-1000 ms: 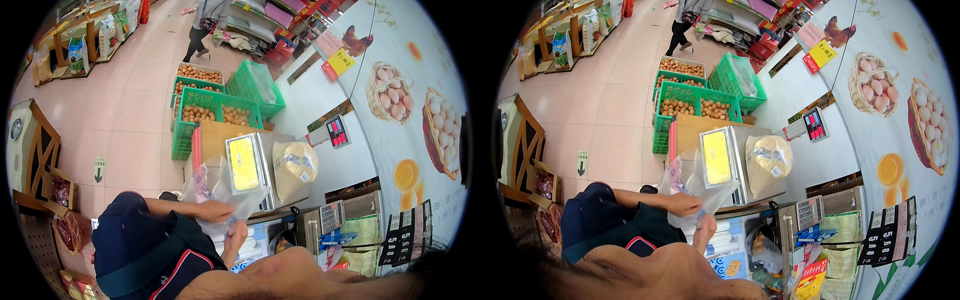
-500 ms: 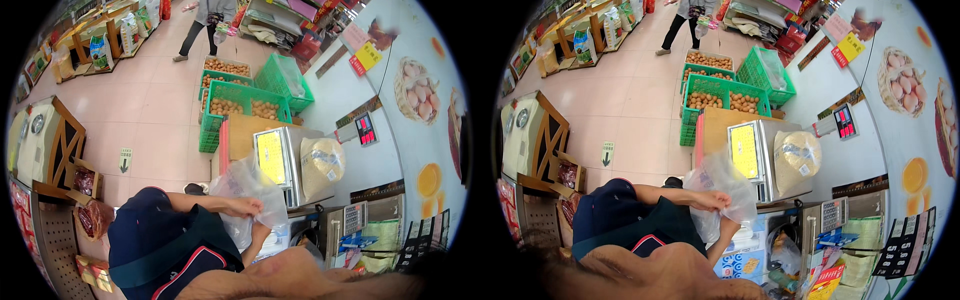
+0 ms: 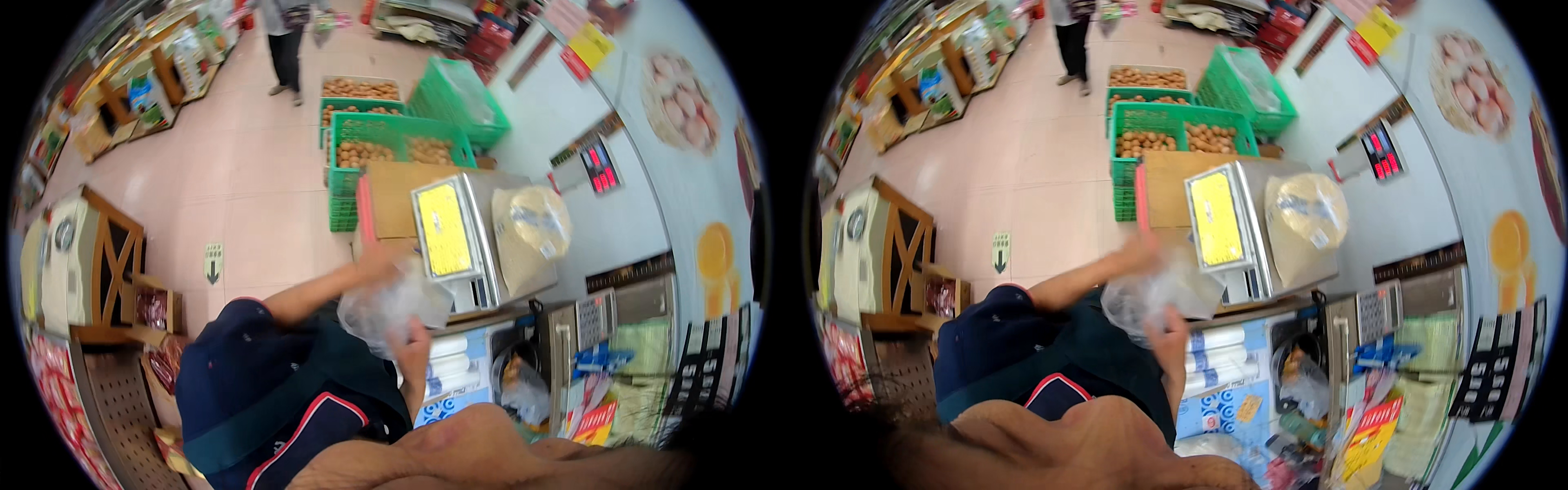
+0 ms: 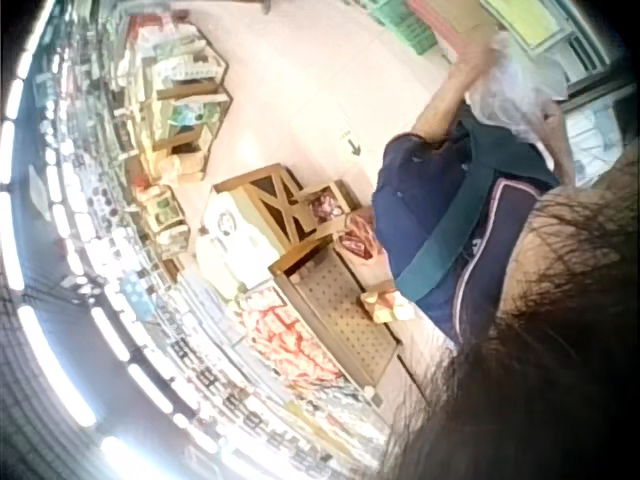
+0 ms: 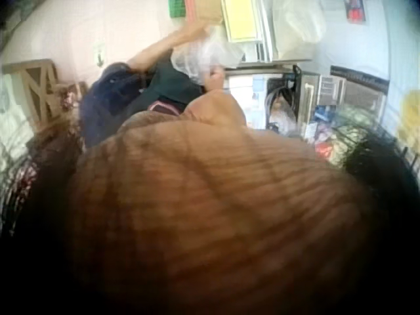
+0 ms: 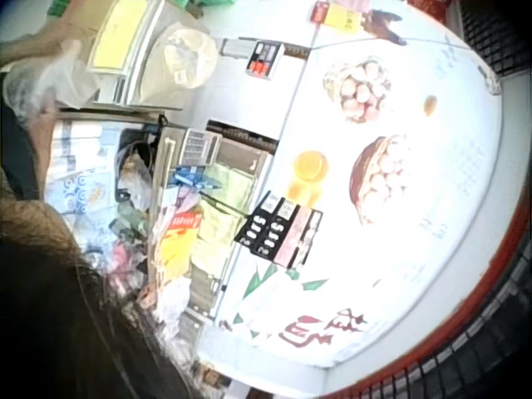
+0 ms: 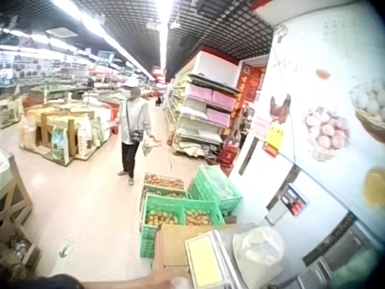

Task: The person selects eggs from green crates and places them into a plastic bag, then weighs the bag on a digital scale. They repeat the process with a second bag of eggs. The person then weighs a portion of white noodles in a plastic bag on the same scale.

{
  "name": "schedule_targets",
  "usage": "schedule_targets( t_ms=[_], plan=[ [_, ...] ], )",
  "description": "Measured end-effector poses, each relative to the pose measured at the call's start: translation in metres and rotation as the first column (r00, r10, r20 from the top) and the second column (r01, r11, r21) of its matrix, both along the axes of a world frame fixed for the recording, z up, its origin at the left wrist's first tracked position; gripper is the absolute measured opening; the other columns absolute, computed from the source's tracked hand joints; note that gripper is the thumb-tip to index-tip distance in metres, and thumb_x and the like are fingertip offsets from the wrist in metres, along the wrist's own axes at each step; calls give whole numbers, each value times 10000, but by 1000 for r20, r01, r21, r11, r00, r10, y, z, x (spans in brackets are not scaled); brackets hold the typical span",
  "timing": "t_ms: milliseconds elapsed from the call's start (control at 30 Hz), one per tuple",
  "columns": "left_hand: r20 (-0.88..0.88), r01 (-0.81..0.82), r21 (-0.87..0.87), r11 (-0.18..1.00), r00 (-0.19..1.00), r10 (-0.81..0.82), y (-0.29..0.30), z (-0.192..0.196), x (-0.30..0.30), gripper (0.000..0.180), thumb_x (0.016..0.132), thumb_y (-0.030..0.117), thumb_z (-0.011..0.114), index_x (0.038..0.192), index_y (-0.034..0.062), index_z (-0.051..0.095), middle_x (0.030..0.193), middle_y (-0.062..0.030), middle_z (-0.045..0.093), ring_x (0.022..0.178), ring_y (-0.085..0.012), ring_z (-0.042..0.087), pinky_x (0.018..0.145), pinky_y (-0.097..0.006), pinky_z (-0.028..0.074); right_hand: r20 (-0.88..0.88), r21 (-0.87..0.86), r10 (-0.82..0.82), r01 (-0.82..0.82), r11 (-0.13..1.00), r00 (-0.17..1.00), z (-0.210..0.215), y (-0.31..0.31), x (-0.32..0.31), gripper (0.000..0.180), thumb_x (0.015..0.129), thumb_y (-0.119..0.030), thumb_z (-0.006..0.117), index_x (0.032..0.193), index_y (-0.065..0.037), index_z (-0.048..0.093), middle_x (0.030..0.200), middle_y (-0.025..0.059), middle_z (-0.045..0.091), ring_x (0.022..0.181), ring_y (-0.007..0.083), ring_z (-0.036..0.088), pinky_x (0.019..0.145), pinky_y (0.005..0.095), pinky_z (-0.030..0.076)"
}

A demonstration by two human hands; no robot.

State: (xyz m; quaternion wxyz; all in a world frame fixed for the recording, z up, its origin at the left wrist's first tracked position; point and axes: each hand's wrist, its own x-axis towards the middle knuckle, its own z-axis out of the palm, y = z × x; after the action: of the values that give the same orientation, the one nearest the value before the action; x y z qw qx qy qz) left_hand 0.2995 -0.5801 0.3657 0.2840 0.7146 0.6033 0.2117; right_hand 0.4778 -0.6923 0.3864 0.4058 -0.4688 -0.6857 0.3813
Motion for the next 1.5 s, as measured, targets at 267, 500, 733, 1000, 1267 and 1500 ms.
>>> schedule_targets(
  t_ms=[267,500,733,1000,1267,1500],
  plan=[
    [766,-302,-56,952,599,235,1,-52,-65,250,795,108,575,1035,43,608,869,-83,653,836,-147,617,787,-313,497,122,105,-243,231,967,962,-37,45,1,430,707,-137,758,1056,-12,540,822,94,583,762,206,566,699,325,464],
    [589,-219,285,933,808,10,5,-3,-23,160,727,178,664,820,58,613,766,-113,640,713,-227,612,627,-370,463,22,-101,-284,285,953,959,-99,58,-6,492,682,-77,658,1155,1,548,1037,169,622,1000,316,590,916,395,431],
    [308,-271,202,941,930,202,13,-1,-57,268,737,287,633,967,150,634,842,-139,651,790,-332,624,656,-428,482,-181,-85,-418,409,909,890,-41,97,10,341,655,85,630,969,-10,538,917,79,569,849,189,545,813,326,453],
    [-41,-180,284,942,979,199,46,-21,-64,314,703,310,680,979,177,613,821,-116,649,756,-347,618,617,-440,476,-188,-243,-80,33,969,979,-15,80,-55,512,692,-147,778,1118,5,537,1037,131,613,938,201,583,825,342,459],
    [645,-336,125,934,743,181,60,-40,-125,281,717,46,598,991,54,534,830,-75,590,820,-199,593,711,-316,451,53,191,-242,228,955,969,85,122,31,409,710,-81,751,1069,-12,568,961,86,603,797,164,557,744,282,464],
    [807,-223,-255,941,487,334,66,-19,-111,345,793,93,596,1127,47,524,993,-18,584,908,-123,540,803,-266,438,-22,282,-488,473,834,873,140,156,81,281,796,-14,646,1067,-15,572,948,82,602,832,151,578,772,278,466]
  ],
)
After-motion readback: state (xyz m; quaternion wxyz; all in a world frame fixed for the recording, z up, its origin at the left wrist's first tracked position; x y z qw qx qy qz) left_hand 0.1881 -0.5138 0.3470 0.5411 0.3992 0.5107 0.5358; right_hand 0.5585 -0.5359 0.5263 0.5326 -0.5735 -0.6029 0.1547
